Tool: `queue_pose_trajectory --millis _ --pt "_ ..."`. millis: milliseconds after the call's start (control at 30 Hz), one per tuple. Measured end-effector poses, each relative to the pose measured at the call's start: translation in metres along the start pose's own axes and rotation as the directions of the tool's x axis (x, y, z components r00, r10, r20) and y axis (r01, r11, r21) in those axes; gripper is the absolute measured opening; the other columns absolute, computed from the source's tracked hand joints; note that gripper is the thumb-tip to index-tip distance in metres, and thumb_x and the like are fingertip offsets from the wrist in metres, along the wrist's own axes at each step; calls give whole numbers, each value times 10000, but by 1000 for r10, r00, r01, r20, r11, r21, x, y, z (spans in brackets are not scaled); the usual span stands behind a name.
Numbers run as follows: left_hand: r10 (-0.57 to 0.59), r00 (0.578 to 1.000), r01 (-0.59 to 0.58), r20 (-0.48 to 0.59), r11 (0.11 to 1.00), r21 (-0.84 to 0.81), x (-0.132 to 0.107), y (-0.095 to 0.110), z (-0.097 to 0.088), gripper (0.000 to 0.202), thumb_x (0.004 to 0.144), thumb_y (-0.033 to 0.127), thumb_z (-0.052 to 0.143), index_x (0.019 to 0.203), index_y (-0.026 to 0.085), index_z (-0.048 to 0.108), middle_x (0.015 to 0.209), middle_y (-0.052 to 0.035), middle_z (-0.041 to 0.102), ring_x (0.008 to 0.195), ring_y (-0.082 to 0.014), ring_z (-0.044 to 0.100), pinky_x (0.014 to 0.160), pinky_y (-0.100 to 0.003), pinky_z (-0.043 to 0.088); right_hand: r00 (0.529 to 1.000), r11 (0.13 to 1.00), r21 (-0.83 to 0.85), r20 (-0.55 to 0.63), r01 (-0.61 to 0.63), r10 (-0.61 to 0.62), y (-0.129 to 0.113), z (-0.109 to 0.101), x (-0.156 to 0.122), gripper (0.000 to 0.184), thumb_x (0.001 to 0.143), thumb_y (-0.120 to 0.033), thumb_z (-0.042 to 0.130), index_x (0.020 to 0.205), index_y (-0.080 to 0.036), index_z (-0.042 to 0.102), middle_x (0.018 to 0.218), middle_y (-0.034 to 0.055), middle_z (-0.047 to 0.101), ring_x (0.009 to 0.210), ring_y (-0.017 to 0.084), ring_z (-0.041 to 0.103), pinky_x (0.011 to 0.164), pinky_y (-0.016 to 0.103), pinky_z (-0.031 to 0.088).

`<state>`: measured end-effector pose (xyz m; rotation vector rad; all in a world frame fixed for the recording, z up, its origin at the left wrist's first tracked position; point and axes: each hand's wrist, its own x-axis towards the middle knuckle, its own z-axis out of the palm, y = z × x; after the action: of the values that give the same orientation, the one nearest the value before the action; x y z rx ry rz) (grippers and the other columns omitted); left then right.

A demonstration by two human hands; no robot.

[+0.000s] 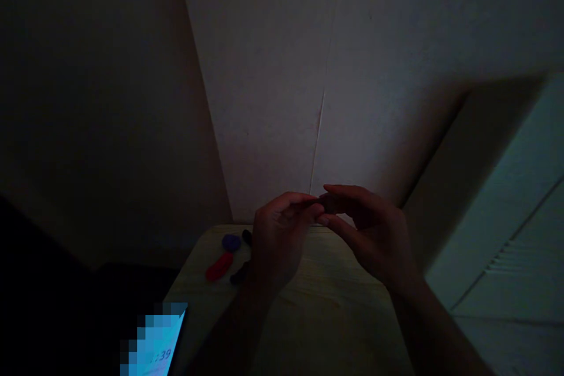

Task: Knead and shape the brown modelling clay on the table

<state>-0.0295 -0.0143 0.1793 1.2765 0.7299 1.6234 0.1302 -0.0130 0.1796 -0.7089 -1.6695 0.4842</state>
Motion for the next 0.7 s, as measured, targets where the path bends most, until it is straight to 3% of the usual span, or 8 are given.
queue_pose_trajectory --millis 200,267,400,500,600,700 --pt "19 997 -17 73 999 -27 -3 1 -1 261 842 283 789 1088 197 780 855 -38 788 795 -170 742 756 -268 594 998 1000 -21 -66 -16 14 -8 -3 4 172 850 -264 834 1019 -259 801 925 24 823 774 189 783 739 329 678" --pt "16 997 -18 80 1000 22 -5 0 0 248 848 279 789 1082 198 792 904 -46 804 827 -171 754 774 -264 601 995 999 -27 -98 -32 29 -8 -2 4 134 845 -269 837 976 -257 810 860 8 821 709 173 771 692 305 667" --pt "33 999 -30 -22 995 100 -5 -2 1 163 832 272 813 979 203 810 918 -39 822 838 -169 773 777 -253 610 991 974 -222 -118 38 -66 -9 1 1 153 892 -261 792 1043 -262 819 887 18 818 732 172 755 704 316 639" --pt "92 990 -78 -110 989 124 -4 0 1 113 835 257 806 930 195 804 840 -24 817 769 -156 768 732 -235 607 988 943 -300 -9 143 -153 -14 2 0 258 966 -207 687 1195 -275 783 1013 40 814 857 178 758 784 330 625" --pt "113 984 -94 -140 986 137 -2 4 0 89 837 253 797 893 184 799 773 -21 805 687 -153 751 655 -228 595 990 970 -203 82 133 -118 -17 1 0 264 980 -198 662 1199 -282 784 999 33 814 825 162 754 743 302 618" --pt "85 991 -71 -100 988 140 -2 6 -1 69 838 234 784 870 178 807 772 -27 808 686 -159 754 652 -231 596 1000 999 -29 24 13 -12 -12 0 1 171 906 -236 770 1067 -273 817 872 5 813 718 151 745 659 273 615"
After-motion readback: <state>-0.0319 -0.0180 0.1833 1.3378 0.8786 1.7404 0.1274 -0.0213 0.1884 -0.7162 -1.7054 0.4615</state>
